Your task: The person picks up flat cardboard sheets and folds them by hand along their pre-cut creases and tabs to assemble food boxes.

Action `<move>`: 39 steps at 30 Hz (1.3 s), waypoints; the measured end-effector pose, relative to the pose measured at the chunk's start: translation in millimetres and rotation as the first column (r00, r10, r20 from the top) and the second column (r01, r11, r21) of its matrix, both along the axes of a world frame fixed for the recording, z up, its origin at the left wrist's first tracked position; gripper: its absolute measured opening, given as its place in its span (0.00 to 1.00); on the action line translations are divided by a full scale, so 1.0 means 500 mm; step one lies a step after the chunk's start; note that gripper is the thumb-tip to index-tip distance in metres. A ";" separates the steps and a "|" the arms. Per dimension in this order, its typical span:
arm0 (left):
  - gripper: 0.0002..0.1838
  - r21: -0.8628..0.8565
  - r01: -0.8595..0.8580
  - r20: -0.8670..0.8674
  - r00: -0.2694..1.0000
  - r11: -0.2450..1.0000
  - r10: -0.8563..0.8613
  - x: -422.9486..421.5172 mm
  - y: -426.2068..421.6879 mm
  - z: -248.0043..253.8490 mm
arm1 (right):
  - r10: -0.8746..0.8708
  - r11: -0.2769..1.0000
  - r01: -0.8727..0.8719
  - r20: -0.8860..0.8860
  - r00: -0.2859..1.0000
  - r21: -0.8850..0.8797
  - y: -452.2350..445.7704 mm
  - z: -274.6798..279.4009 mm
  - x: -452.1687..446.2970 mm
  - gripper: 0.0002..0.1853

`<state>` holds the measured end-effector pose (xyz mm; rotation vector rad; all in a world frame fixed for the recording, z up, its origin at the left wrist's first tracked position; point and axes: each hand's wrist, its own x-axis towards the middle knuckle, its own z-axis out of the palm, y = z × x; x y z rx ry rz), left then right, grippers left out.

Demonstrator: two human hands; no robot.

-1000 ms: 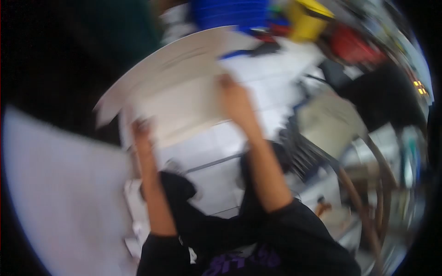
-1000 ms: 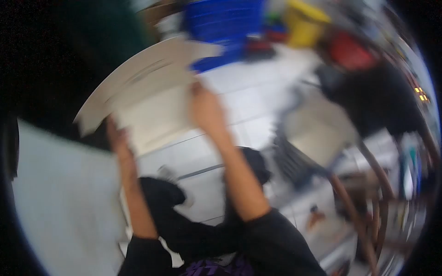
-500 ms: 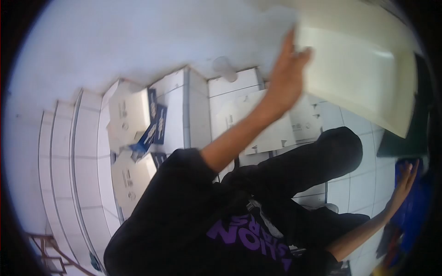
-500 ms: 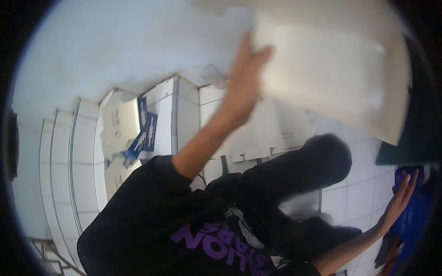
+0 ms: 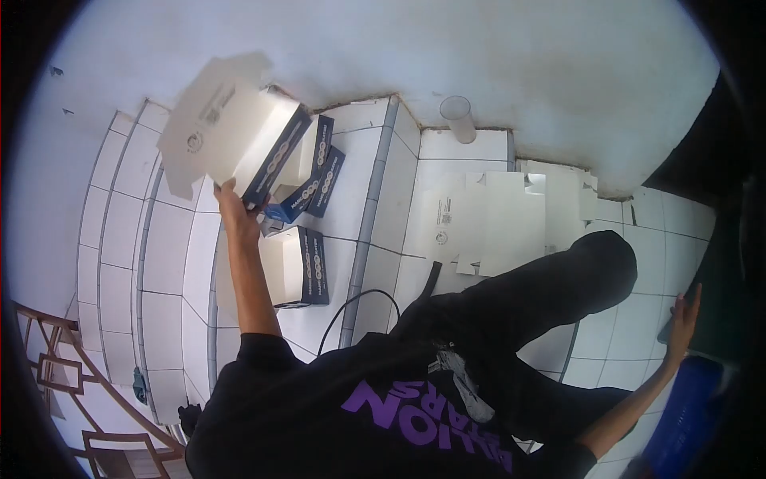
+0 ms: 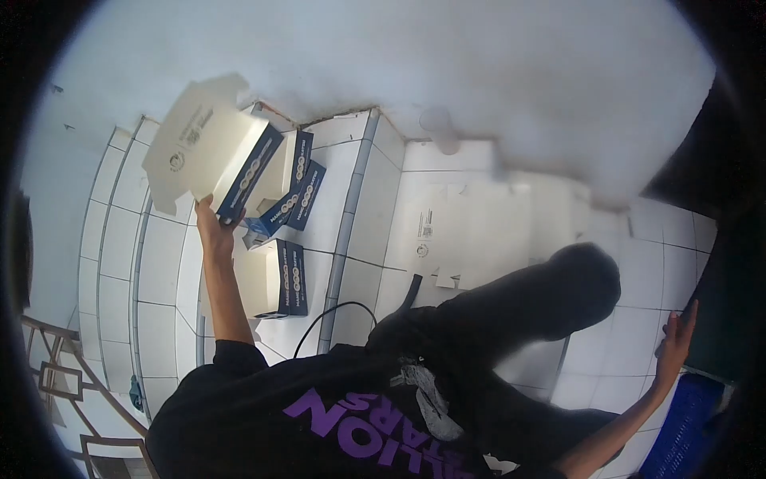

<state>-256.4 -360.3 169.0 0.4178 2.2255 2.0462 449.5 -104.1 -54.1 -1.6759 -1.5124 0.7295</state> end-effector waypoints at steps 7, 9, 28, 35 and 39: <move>0.39 -0.196 -0.388 -0.032 0.921 0.901 0.389 -0.066 -0.021 0.008 | 0.004 0.984 0.008 0.070 0.998 -0.179 -0.007 0.002 0.058 0.31; 0.43 -0.190 -0.381 0.001 0.921 0.905 0.389 -0.072 -0.017 -0.002 | -0.012 0.994 0.024 0.112 0.994 -0.108 -0.020 0.013 0.048 0.31; 0.23 -0.427 -0.767 -0.895 0.435 0.478 -0.102 -0.013 0.033 -0.110 | -0.038 0.987 0.064 0.174 0.984 -0.145 -0.052 0.029 0.050 0.32; 0.23 -0.482 -0.762 -0.874 0.456 0.433 -0.170 -0.006 0.037 -0.143 | -0.009 0.973 0.045 0.159 0.987 -0.224 -0.050 0.036 0.054 0.32; 0.21 -0.366 -0.687 -0.931 0.283 0.628 -0.232 0.035 0.065 -0.113 | -0.076 0.988 0.093 0.137 0.988 -0.120 -0.066 0.054 0.022 0.32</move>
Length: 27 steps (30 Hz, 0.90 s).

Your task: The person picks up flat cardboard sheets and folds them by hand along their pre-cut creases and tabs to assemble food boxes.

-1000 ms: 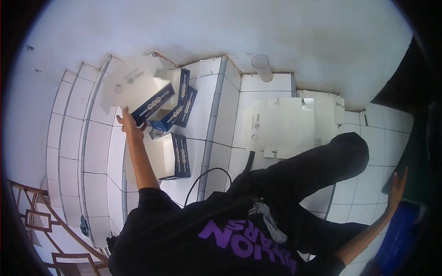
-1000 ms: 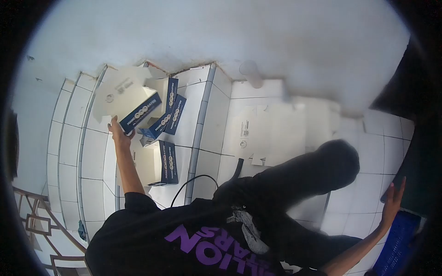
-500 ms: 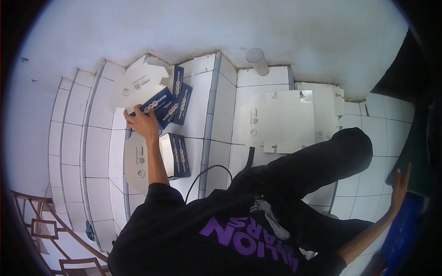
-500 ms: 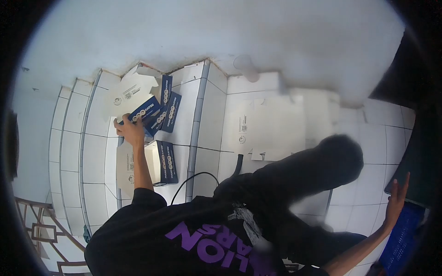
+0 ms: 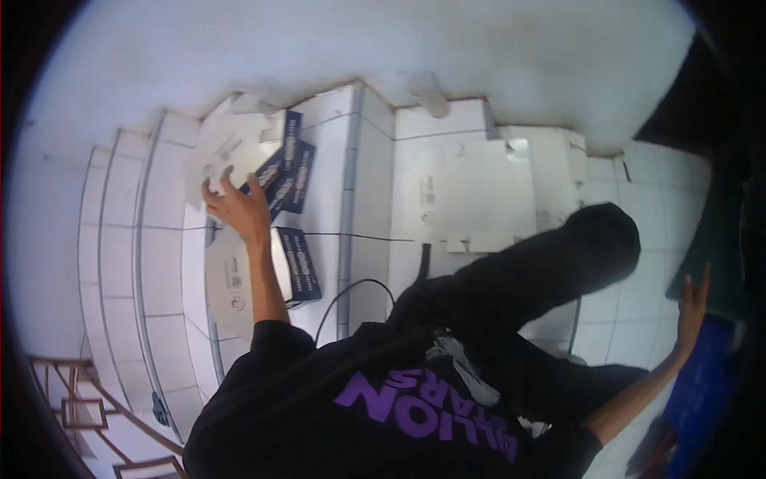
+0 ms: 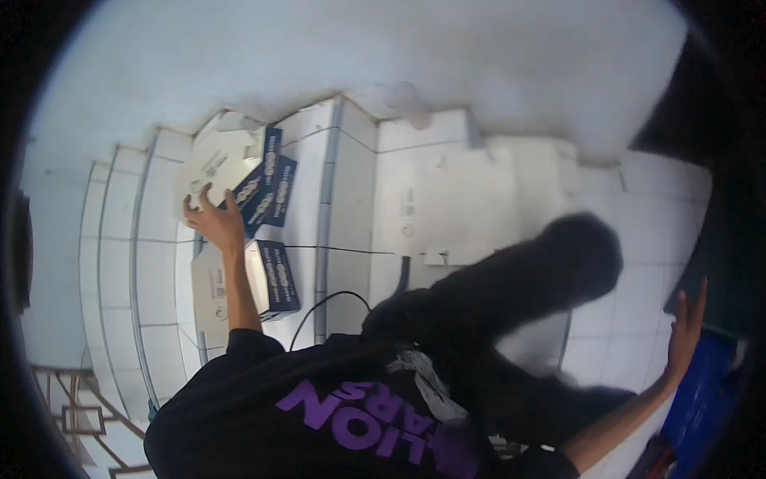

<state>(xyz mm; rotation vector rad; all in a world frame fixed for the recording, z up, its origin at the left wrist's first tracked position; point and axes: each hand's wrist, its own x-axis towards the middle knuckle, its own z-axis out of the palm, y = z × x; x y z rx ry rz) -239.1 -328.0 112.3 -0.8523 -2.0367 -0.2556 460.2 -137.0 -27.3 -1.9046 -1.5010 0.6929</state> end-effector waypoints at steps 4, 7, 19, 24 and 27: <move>0.17 0.071 0.429 0.253 0.865 0.900 -0.433 0.148 0.096 -0.042 | -0.064 0.995 0.068 0.051 0.997 -0.076 -0.015 0.064 0.003 0.32; 0.20 0.245 0.716 0.776 0.259 0.654 -0.575 0.290 0.157 -0.185 | -0.134 0.986 0.144 0.111 0.985 -0.088 -0.073 0.107 -0.017 0.32; 0.28 0.296 0.951 0.804 -0.198 -0.088 0.561 0.588 0.221 -0.452 | -0.776 0.624 0.776 0.047 0.629 -0.093 -0.613 0.155 -0.109 0.25; 0.29 0.315 0.946 0.639 -0.272 0.077 0.719 0.674 0.193 -0.431 | -0.937 0.342 0.901 0.163 0.308 0.268 -0.708 0.098 -0.206 0.20; 0.39 0.457 0.845 0.860 -0.341 -0.277 0.378 0.807 0.148 -0.312 | -0.917 0.352 0.897 0.293 0.272 0.267 -0.722 0.053 -0.294 0.38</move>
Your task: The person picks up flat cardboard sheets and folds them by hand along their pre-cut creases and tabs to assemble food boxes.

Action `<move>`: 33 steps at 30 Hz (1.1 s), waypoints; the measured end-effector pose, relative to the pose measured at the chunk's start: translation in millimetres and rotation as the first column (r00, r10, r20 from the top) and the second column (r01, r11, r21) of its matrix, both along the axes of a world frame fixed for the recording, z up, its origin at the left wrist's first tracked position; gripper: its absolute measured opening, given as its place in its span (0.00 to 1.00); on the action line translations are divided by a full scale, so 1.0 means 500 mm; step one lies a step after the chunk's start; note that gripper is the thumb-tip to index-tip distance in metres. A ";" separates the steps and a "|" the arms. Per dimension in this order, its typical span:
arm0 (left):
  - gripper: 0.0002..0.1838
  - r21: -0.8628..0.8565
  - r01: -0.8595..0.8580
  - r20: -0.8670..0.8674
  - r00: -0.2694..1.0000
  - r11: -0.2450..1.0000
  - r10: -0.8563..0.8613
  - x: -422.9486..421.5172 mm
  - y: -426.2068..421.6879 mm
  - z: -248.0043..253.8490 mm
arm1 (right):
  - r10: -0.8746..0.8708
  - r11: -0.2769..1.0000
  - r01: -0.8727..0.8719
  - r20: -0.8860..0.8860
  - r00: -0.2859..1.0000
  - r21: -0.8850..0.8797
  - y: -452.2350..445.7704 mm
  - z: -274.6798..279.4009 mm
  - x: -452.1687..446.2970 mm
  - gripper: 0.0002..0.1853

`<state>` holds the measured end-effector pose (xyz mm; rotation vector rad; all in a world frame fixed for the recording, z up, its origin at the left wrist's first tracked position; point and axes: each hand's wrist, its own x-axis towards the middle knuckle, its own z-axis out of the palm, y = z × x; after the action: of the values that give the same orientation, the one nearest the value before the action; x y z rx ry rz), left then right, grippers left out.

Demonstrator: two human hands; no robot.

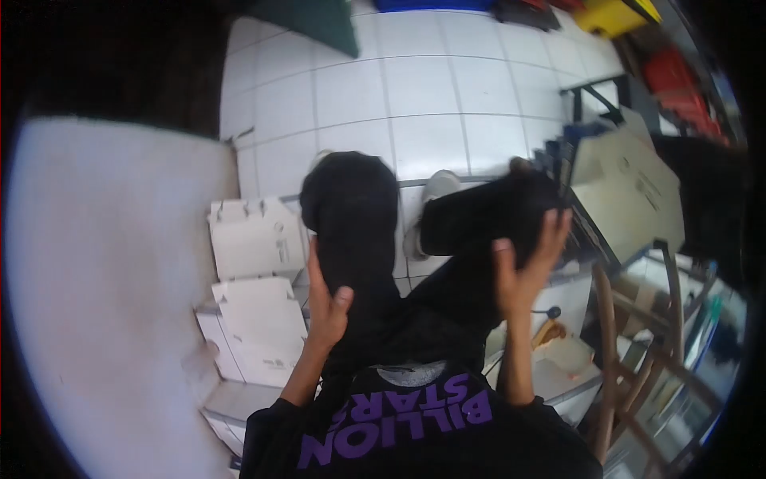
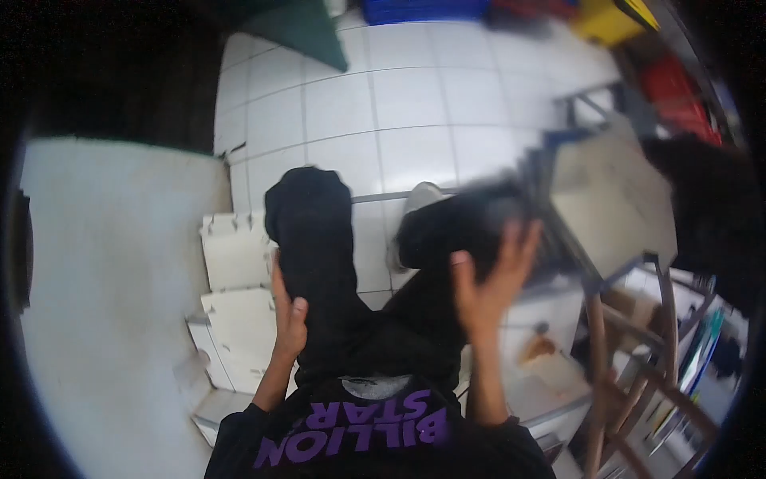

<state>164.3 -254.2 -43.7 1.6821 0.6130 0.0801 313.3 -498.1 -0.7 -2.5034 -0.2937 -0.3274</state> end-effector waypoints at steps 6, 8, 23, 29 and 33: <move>0.38 0.861 0.131 0.004 0.965 0.492 -0.263 0.290 -0.068 0.122 | -0.004 0.997 0.006 -0.027 1.000 0.075 -0.031 -0.112 -0.110 0.44; 0.35 0.914 0.237 -0.112 0.928 0.329 -0.356 0.345 -0.076 0.137 | -0.030 0.996 0.035 -0.063 0.998 0.087 -0.028 -0.084 -0.079 0.45; 0.26 0.608 0.794 -0.620 0.464 -0.014 -0.632 0.783 -0.083 -0.176 | -0.228 0.962 0.273 -0.473 0.851 0.027 0.077 -0.130 0.455 0.34; 0.24 0.499 0.830 -0.609 0.540 0.249 -0.581 0.976 -0.001 -0.183 | -0.280 0.954 0.273 -0.684 0.674 -0.122 0.137 -0.192 0.664 0.35; 0.29 0.294 0.947 -0.523 0.275 0.131 -0.807 0.941 0.089 -0.107 | -0.189 0.980 0.160 -0.824 0.534 -0.121 0.161 -0.110 0.730 0.40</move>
<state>634.7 -209.6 -97.2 2.4362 -0.4656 -0.9646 678.2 -417.6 -55.5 -2.4014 0.3609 0.8262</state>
